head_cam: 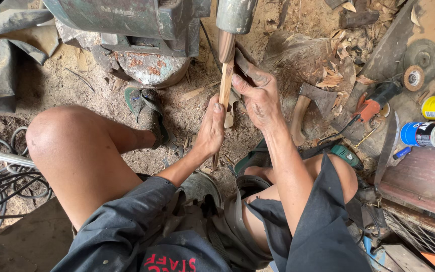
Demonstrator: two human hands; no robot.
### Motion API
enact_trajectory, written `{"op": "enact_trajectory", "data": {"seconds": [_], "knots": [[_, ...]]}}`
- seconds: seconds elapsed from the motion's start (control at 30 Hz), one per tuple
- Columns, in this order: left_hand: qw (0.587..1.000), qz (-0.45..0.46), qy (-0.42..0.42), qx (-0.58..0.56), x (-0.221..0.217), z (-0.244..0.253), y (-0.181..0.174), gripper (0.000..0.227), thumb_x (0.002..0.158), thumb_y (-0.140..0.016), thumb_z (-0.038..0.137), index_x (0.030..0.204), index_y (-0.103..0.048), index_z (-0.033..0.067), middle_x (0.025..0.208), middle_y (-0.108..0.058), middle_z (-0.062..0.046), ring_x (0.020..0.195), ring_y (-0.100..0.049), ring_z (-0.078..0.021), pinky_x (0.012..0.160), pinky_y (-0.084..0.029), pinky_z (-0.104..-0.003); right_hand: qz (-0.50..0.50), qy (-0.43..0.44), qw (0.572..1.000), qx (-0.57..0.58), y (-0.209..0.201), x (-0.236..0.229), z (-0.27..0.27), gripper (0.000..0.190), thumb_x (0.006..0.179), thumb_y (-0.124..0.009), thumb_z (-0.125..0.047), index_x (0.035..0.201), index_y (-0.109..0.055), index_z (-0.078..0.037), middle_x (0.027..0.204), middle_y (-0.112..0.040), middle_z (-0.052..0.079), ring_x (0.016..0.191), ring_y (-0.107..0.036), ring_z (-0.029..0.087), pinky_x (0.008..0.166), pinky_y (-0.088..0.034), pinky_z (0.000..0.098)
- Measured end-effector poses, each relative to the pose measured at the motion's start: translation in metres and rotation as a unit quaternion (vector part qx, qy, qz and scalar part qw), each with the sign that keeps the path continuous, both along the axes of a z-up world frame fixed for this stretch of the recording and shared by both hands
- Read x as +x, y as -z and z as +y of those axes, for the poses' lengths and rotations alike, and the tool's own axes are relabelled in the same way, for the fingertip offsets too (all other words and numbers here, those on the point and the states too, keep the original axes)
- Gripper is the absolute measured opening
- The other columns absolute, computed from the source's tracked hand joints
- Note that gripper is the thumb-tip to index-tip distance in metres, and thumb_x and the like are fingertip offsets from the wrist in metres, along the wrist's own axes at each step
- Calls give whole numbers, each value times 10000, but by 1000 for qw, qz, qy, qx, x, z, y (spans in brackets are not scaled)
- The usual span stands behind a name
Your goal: The person holds a small wooden piece against a rotating grinding wheel, repeatedly adjusting its position to smooth and shape the edges. The person rotates the piece to work on different sides and occasionally pauses to inspect the surface.
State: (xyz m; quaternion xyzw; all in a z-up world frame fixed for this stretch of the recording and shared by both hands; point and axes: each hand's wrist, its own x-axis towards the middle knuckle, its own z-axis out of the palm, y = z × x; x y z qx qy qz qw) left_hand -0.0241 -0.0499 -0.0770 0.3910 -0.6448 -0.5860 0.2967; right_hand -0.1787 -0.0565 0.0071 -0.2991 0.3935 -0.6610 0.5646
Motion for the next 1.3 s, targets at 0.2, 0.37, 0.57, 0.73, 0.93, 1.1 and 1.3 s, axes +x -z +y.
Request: {"op": "enact_trajectory", "data": {"seconds": [0.2,0.37,0.57,0.73,0.93,1.1,1.3], "knots": [[1000,-10,-25,-14,-9,-5,-21,734,1055,-75,666,1128,-471,52,775,-453,-94,678,-459,-212,638,-418,-436,4,11,1000,-5,10,-6,-7,506,980,-724,-23,1462,-569,2,1567,-541,168,1430,-532,244,1266,-429,393],[999,-3,-50,-16,-15,-13,-29,732,1057,-96,668,1074,-482,46,716,-454,-114,636,-442,-233,609,-408,-451,29,20,999,-15,16,-11,-20,499,968,-739,-56,1438,-578,-6,1600,-492,131,1507,-455,225,1309,-334,417],[999,-8,-51,-7,-23,-21,-22,769,1014,-95,701,1054,-492,44,686,-471,-86,591,-451,-205,548,-404,-440,32,14,999,-1,20,-18,-30,515,952,-760,-103,1429,-591,-8,1595,-498,162,1500,-470,275,1321,-324,476],[999,9,-39,-26,-17,-15,-17,809,1021,-87,739,1098,-493,44,699,-472,-81,605,-434,-179,541,-387,-427,52,11,999,-7,17,-15,-23,500,953,-747,-81,1424,-588,-25,1617,-454,120,1529,-418,237,1317,-315,466],[999,23,-31,-19,-10,1,-11,833,980,-61,765,1103,-481,56,714,-477,-59,585,-463,-155,483,-417,-410,39,7,999,-2,17,-9,-7,483,946,-730,-6,1412,-610,-45,1581,-520,132,1503,-464,260,1284,-383,453],[999,13,-33,-33,-5,12,-14,829,999,-53,763,1063,-492,61,696,-442,-52,584,-407,-162,489,-376,-409,32,-1,999,7,11,-3,5,518,924,-736,-1,1418,-595,-65,1549,-541,113,1467,-488,233,1258,-410,430],[998,25,-41,-34,-7,9,-16,814,992,-50,746,1052,-496,68,639,-434,-34,531,-402,-148,450,-349,-408,18,2,1000,15,5,0,2,526,927,-746,-28,1430,-593,-61,1555,-539,118,1452,-504,236,1252,-407,413]]}}
